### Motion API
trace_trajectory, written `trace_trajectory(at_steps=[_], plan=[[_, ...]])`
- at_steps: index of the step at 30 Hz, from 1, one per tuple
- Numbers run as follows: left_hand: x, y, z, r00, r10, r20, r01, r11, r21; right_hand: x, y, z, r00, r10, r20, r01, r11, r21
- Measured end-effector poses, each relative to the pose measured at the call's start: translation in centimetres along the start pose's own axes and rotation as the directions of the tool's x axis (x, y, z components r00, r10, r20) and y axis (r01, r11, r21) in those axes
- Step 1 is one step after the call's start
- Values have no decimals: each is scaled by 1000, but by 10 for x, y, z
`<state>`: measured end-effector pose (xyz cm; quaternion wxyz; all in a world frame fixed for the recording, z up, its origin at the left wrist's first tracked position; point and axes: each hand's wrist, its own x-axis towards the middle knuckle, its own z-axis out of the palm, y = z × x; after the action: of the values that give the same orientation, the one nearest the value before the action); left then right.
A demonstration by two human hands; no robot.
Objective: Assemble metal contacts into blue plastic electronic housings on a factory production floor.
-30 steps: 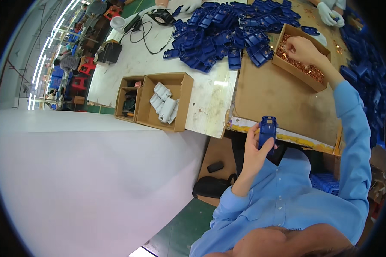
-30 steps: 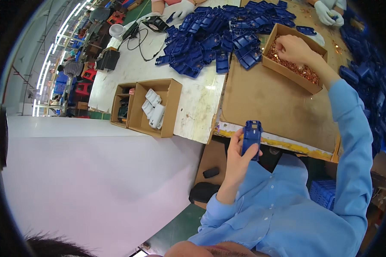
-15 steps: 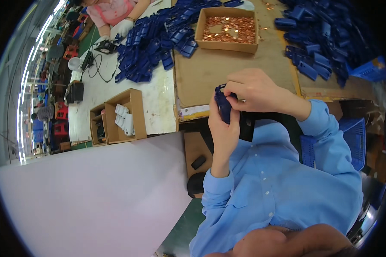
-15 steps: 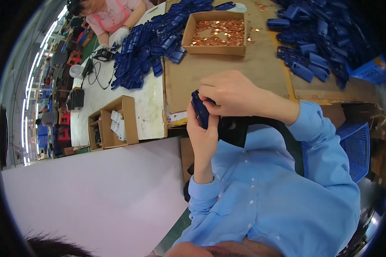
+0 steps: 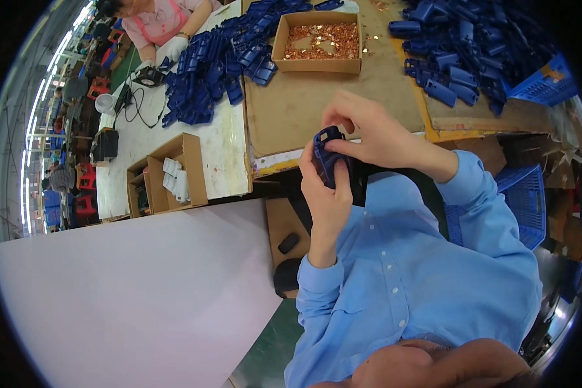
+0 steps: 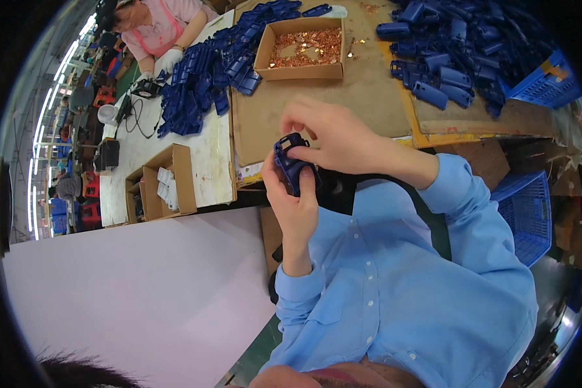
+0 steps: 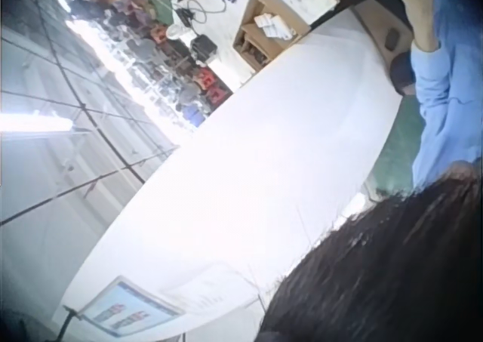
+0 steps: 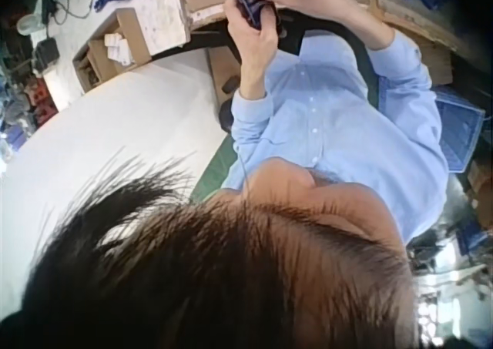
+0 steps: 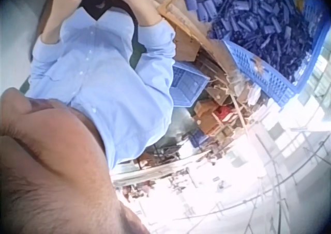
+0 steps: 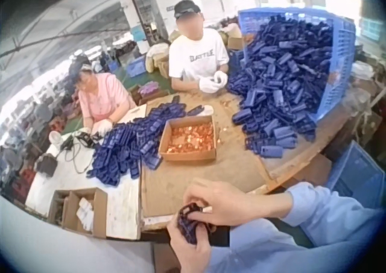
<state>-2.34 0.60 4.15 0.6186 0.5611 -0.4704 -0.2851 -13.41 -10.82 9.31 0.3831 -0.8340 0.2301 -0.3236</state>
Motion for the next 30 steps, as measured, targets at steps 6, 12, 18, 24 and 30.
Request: trace_trajectory(at_steps=[6, 12, 18, 24, 30], plan=[[-12, -9, -12, 1000, -18, 5, 18, 991, -129, 2, 5, -5, 960, 99, 262, -142, 978, 152], [-15, -15, -7, 998, -46, -44, 45, 999, -13, -10, 7, 4, 974, 75, 216, -111, 980, 163], [-13, -22, 2, 997, -31, -70, 41, 989, 143, -22, 10, 10, 981, 119, 157, -137, 984, 114], [-11, -22, 6, 998, -39, -59, 49, 982, 181, -29, 10, 7, 989, 120, 83, -130, 982, 138], [-8, -14, 11, 997, -72, -34, 76, 985, 154, -27, 14, 1, 982, 167, 93, -180, 972, 154]])
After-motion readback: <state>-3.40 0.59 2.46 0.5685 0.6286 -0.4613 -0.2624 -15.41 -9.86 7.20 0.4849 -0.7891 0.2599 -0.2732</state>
